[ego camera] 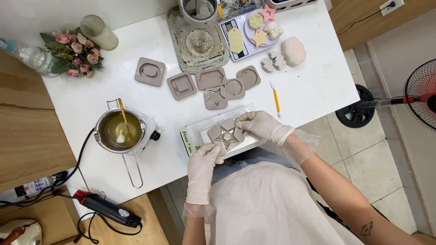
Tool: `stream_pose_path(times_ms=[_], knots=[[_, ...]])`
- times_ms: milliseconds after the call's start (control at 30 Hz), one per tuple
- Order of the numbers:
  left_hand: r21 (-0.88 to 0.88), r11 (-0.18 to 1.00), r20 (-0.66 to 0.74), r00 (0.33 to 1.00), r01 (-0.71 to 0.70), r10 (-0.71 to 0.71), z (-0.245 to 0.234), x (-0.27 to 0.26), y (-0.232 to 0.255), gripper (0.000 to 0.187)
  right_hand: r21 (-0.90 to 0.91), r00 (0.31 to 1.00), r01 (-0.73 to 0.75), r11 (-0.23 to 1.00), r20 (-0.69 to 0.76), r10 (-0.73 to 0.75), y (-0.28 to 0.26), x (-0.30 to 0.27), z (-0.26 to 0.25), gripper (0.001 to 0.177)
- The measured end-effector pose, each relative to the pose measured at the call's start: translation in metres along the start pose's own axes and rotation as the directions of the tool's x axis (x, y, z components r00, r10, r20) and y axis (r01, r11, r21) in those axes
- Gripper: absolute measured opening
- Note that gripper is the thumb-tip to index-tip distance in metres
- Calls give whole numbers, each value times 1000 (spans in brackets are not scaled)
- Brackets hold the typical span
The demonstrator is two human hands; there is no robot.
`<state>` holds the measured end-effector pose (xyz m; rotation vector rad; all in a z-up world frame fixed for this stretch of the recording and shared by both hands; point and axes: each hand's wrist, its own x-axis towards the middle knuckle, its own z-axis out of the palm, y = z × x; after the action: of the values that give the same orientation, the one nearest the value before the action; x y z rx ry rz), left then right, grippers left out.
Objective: The person melts wax in a small pot on a hot plate, uses a heat gun to melt wax in a glass jar, then pours the melted wax into a star-shaped silicone mold and stirs the pot. They place the filled mold on a cooling plate and use a pencil to position the wick in the mold.
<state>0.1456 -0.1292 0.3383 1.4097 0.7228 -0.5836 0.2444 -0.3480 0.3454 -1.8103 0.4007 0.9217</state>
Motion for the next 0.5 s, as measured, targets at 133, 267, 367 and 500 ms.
stream_pose_path(times_ms=[133, 267, 367, 500], knots=[[31, 999, -6, 1000, 23, -23, -1, -3, 7, 26, 10, 1000, -8, 1000, 24, 8, -7, 2, -3, 27], [28, 1000, 10, 1000, 9, -9, -1, -3, 8, 27, -53, 999, -43, 998, 8, 43, -15, -1, -4, 30], [29, 1000, 12, 1000, 6, -6, 0, -2, 7, 27, -48, 998, -61, 997, -1, 61, -14, -2, -3, 30], [17, 1000, 23, 1000, -4, 3, -3, 2, 2, 26, -45, 998, -55, 997, -17, 55, -14, -4, -1, 29]])
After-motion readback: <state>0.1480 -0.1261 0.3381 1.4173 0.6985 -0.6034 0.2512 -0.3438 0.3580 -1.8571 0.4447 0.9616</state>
